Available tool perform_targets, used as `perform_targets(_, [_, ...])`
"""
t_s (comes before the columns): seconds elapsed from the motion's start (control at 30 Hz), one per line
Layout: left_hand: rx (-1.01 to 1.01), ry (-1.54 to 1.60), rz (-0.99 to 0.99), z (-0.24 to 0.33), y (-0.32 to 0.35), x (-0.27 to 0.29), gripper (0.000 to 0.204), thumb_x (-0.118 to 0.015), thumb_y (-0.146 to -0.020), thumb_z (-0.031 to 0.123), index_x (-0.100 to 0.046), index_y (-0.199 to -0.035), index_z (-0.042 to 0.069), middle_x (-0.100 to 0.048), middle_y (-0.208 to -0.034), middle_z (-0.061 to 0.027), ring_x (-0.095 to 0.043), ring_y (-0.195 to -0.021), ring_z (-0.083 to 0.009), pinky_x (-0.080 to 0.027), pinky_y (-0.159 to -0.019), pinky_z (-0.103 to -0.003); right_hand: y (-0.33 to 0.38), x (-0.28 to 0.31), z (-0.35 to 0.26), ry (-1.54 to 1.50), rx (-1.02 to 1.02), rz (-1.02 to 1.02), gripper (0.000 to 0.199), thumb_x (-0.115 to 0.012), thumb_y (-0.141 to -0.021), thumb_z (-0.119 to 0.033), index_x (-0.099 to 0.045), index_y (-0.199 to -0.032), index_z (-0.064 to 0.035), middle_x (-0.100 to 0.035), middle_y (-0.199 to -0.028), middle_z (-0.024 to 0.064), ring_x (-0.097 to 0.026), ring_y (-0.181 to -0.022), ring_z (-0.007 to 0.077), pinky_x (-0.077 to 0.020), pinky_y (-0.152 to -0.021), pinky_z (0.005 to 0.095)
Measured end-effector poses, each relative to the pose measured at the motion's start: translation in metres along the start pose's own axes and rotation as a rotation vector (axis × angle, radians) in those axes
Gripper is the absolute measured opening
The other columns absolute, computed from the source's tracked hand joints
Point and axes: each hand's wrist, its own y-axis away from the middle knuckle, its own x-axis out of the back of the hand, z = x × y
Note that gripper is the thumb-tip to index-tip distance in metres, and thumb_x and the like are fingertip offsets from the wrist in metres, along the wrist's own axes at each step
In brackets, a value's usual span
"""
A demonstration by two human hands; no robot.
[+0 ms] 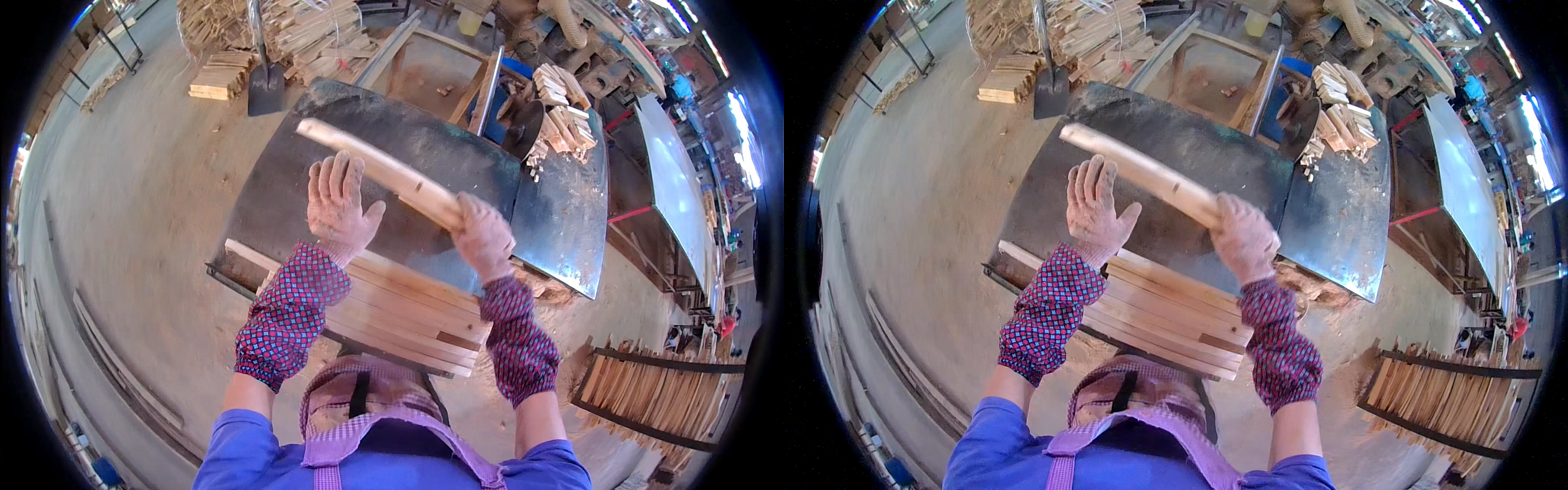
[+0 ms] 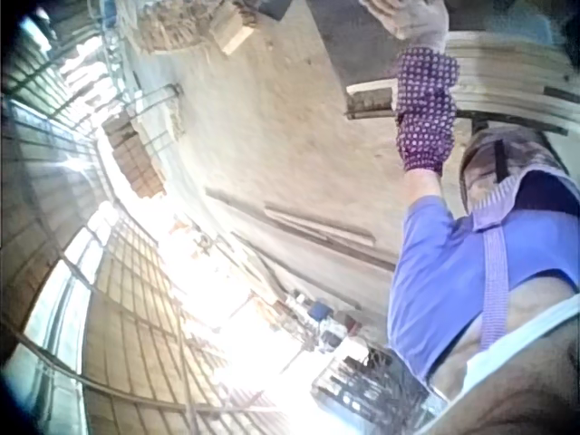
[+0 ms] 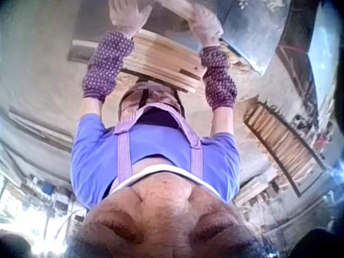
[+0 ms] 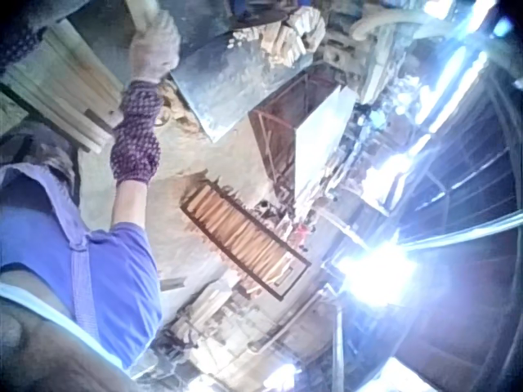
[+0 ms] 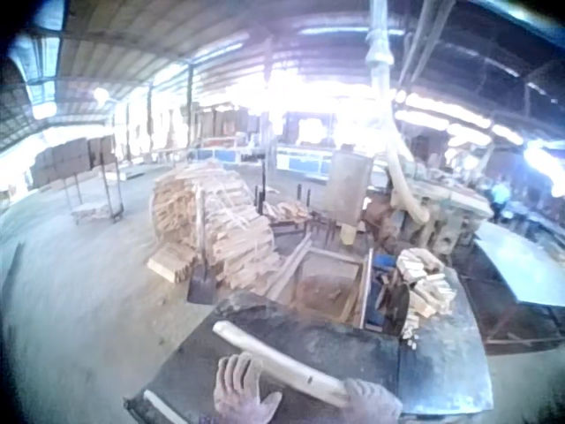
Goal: The person walks through a workshop carrying wooden planks and places them on a table. They then pick up a stack of planks, separate them, and arrange them into neat piles on the table surface.
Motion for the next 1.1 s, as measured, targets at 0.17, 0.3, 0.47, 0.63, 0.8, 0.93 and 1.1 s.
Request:
perform_targets(0.17, [0.106,0.013,-0.088,-0.006,0.015,0.013,0.075,-0.077,-0.071,0.021,-0.043,-0.136,0.007,-0.048,-0.135,-0.0172,-0.043,-0.127,-0.0360,-0.030,-0.110,-0.051,-0.040,-0.014,0.059,0.124,-0.241,-0.287,0.048,-0.065,-0.081,-0.029,-0.056,-0.125,-0.0129,-0.064,-0.117,0.0137,-0.061,-0.109,0.0313,-0.0481,-0.093,0.0422])
perform_targets(0.3, [0.204,-0.008,-0.128,-0.033,0.052,0.040,0.068,-0.076,-0.073,0.022,-0.047,-0.132,0.007,-0.050,-0.134,-0.0162,-0.044,-0.127,-0.0342,-0.029,-0.111,-0.050,-0.041,-0.035,0.077,0.013,-0.241,-0.374,0.053,-0.067,-0.080,-0.033,-0.054,-0.128,-0.0158,-0.063,-0.120,0.0137,-0.059,-0.113,0.0317,-0.0463,-0.096,0.0430])
perform_targets(0.47, [0.409,-0.062,-0.111,-0.052,0.106,0.074,0.067,-0.077,-0.072,0.018,-0.048,-0.132,0.006,-0.050,-0.134,-0.0166,-0.045,-0.127,-0.0350,-0.030,-0.111,-0.049,-0.030,-0.028,0.070,0.078,-0.219,-0.408,0.057,-0.067,-0.080,-0.033,-0.050,-0.130,-0.0129,-0.060,-0.121,0.0155,-0.055,-0.117,0.0332,-0.0446,-0.097,0.0433])
perform_targets(0.63, [0.589,-0.081,-0.015,-0.057,0.161,0.113,0.064,-0.074,-0.076,0.009,-0.048,-0.134,0.005,-0.053,-0.133,-0.0161,-0.048,-0.124,-0.0340,-0.037,-0.107,-0.045,-0.004,-0.025,0.041,0.104,-0.147,-0.192,0.061,-0.065,-0.084,-0.038,-0.046,-0.134,-0.0084,-0.055,-0.130,0.0157,-0.054,-0.119,0.0328,-0.0441,-0.098,0.0433])
perform_targets(0.8, [0.953,1.294,0.486,-0.035,0.247,0.107,0.064,-0.070,-0.083,0.020,-0.045,-0.140,0.006,-0.051,-0.136,-0.0140,-0.048,-0.126,-0.0310,-0.038,-0.106,-0.040,0.018,-0.037,0.007,0.340,-0.167,-0.436,0.066,-0.064,-0.085,-0.042,-0.042,-0.137,-0.0072,-0.056,-0.126,0.0177,-0.057,-0.114,0.0332,-0.0489,-0.091,0.0449])
perform_targets(0.93, [0.967,0.578,-0.094,0.023,0.264,0.107,0.057,-0.064,-0.088,0.027,-0.046,-0.137,0.005,-0.053,-0.133,-0.0133,-0.051,-0.122,-0.0286,-0.042,-0.102,-0.038,0.016,-0.048,0.021,0.186,-0.196,-0.374,0.069,-0.068,-0.080,-0.038,-0.043,-0.136,-0.0075,-0.057,-0.122,0.0170,-0.057,-0.113,0.0340,-0.0487,-0.092,0.0453])
perform_targets(1.1, [1.172,0.940,-0.766,0.064,0.252,0.103,0.050,-0.063,-0.089,0.025,-0.051,-0.128,-0.004,-0.062,-0.119,-0.0166,-0.060,-0.111,-0.0243,-0.048,-0.094,-0.032,0.018,-0.031,0.001,0.127,-0.276,-0.439,0.070,-0.076,-0.071,-0.035,-0.051,-0.130,-0.0080,-0.059,-0.120,0.0176,-0.058,-0.112,0.0345,-0.0479,-0.093,0.0449])
